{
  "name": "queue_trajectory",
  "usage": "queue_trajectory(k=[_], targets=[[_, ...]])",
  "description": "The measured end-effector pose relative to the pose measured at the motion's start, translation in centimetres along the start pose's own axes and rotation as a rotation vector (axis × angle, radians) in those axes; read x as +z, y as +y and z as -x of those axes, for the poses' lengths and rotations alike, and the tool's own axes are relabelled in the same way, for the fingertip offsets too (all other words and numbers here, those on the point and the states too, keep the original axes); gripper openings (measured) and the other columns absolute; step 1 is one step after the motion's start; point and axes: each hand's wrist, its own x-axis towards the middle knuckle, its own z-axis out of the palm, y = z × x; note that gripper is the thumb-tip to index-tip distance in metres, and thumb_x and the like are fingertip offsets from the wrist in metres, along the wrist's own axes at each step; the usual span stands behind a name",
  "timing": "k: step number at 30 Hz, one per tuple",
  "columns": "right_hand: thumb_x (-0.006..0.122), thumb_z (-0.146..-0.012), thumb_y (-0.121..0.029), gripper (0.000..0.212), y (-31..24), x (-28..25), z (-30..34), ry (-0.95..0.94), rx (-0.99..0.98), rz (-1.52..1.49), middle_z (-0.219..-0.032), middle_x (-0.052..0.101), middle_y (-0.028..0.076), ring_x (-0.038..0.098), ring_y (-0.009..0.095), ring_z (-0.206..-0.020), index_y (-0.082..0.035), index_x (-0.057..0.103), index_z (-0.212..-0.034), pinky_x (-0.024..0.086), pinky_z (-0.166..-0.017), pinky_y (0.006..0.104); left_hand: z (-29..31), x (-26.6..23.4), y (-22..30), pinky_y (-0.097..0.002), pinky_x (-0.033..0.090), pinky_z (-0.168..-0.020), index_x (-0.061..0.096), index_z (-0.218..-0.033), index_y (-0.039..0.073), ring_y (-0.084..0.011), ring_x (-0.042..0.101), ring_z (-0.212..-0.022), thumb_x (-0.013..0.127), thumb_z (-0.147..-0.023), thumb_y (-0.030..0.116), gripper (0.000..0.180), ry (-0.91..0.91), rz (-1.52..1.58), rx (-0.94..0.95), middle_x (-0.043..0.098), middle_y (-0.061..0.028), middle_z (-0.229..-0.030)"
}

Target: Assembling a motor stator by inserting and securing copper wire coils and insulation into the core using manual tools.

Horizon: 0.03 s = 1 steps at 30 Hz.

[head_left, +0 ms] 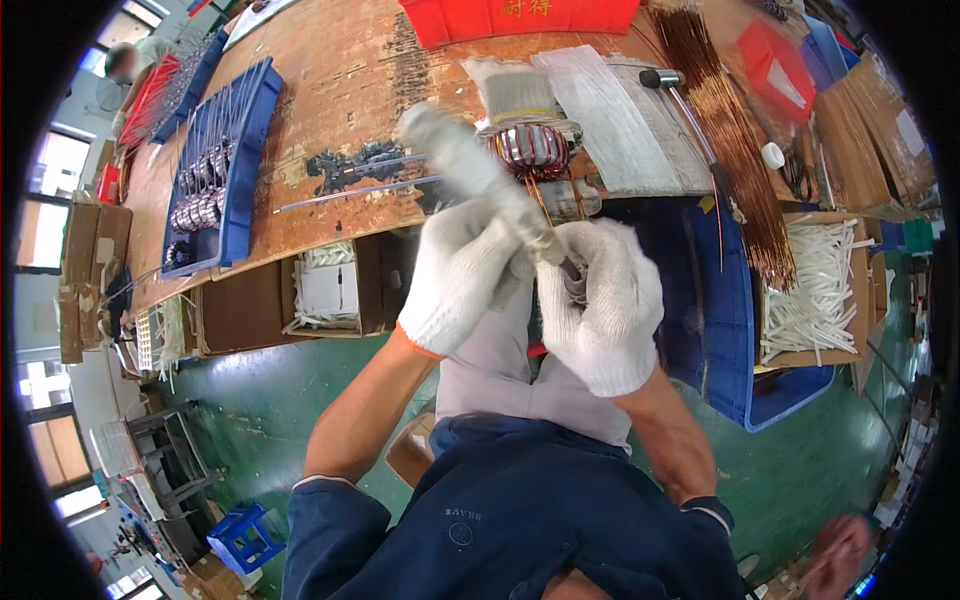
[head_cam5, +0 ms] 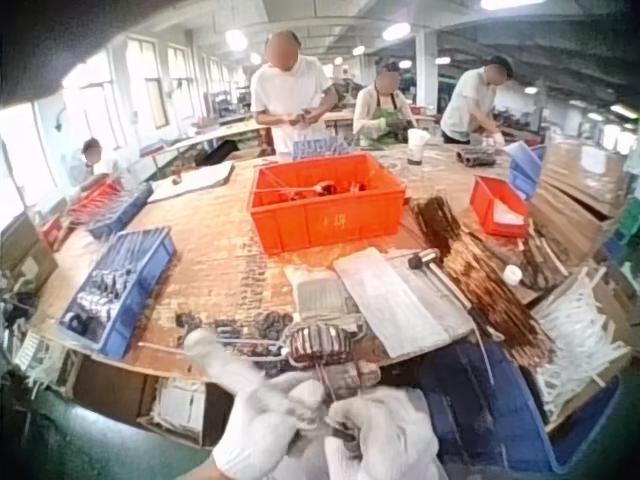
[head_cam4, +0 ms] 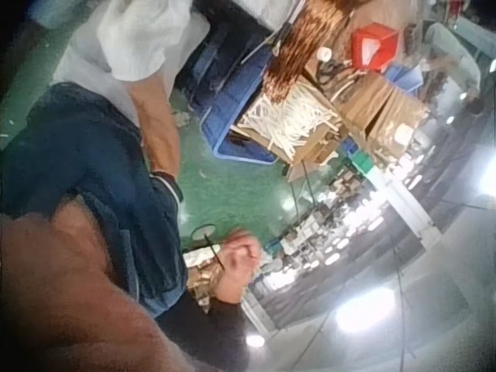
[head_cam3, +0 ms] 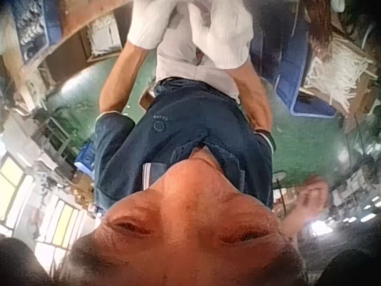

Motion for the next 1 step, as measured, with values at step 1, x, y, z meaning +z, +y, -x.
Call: queue_trajectory(k=[1], targets=[[0.079,-0.086,-0.002,0.023,-0.94,0.56,1.25,0.008,0.223,-0.046,-0.085,0.07,0.009,0.071,0.032,-0.075,-0.006,0.068,-0.106,0.057,-0.064,0.0376,-0.04,-0.11,0.05,-0.0248,0.037,-0.043,0.065,-0.1,0.0,-0.0088,0.048,-0.047,0.063,-0.107,0.026,0.028,0.002,0.002,-0.001,0.055,-0.001,-0.066]])
